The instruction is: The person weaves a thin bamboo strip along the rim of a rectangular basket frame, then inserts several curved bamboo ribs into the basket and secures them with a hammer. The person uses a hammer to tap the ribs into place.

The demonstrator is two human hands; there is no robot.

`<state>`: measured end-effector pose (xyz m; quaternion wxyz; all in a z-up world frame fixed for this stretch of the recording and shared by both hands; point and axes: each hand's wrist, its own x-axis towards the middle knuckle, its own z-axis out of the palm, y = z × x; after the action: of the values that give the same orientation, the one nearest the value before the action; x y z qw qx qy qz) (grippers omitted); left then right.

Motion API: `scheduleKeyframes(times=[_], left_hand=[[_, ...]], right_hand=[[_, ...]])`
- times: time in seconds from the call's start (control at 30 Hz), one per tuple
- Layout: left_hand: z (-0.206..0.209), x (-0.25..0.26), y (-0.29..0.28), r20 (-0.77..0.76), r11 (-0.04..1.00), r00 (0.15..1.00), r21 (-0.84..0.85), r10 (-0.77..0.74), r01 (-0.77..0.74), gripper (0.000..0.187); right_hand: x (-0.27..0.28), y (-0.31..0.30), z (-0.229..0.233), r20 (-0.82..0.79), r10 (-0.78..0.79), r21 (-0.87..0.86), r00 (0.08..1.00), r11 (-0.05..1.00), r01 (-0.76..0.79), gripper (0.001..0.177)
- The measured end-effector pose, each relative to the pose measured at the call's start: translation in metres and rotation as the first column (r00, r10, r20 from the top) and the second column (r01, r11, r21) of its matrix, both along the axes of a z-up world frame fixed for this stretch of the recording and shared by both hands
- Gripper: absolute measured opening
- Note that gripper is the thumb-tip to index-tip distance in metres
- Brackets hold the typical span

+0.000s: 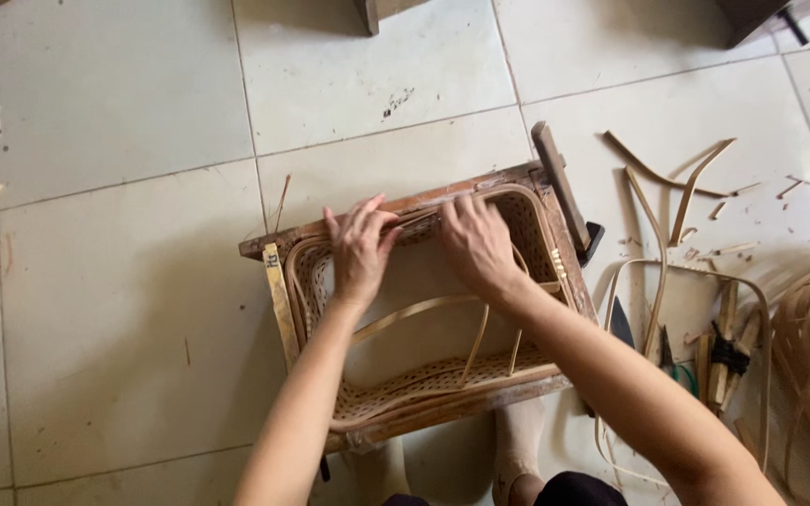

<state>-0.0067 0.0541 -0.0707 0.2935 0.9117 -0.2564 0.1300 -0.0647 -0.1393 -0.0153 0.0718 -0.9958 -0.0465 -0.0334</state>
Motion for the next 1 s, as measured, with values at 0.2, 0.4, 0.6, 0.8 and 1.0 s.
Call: scheduleKeyframes(times=[0.2,0.4,0.6,0.8,1.0], left_hand=[[0.0,0.002,0.022,0.039,0.995,0.998,0.094,-0.043,0.039,0.022],[0.007,-0.004,0.012,-0.014,0.999,0.999,0.013,0.04,-0.04,0.016],[0.017,-0.008,0.012,0.031,0.998,0.998,0.04,0.053,-0.054,0.018],[0.067,-0.139,0.062,-0.139,0.986,0.979,0.053,-0.148,0.157,0.031],[0.046,-0.241,0.089,-0.304,0.955,0.928,0.131,-0.216,0.265,0.076]], right_hand=[[0.037,0.01,-0.005,0.248,0.295,0.011,0.923,0.952,-0.307,0.067],[0.041,0.012,-0.017,0.183,0.208,0.111,0.961,0.967,-0.23,0.051],[0.045,0.017,0.008,0.03,0.167,0.157,0.985,0.973,-0.17,0.05],[-0.098,0.036,0.039,-0.006,0.445,0.245,0.895,0.869,-0.431,0.057],[-0.177,0.042,0.033,-0.071,0.585,0.401,0.808,0.759,-0.513,0.056]])
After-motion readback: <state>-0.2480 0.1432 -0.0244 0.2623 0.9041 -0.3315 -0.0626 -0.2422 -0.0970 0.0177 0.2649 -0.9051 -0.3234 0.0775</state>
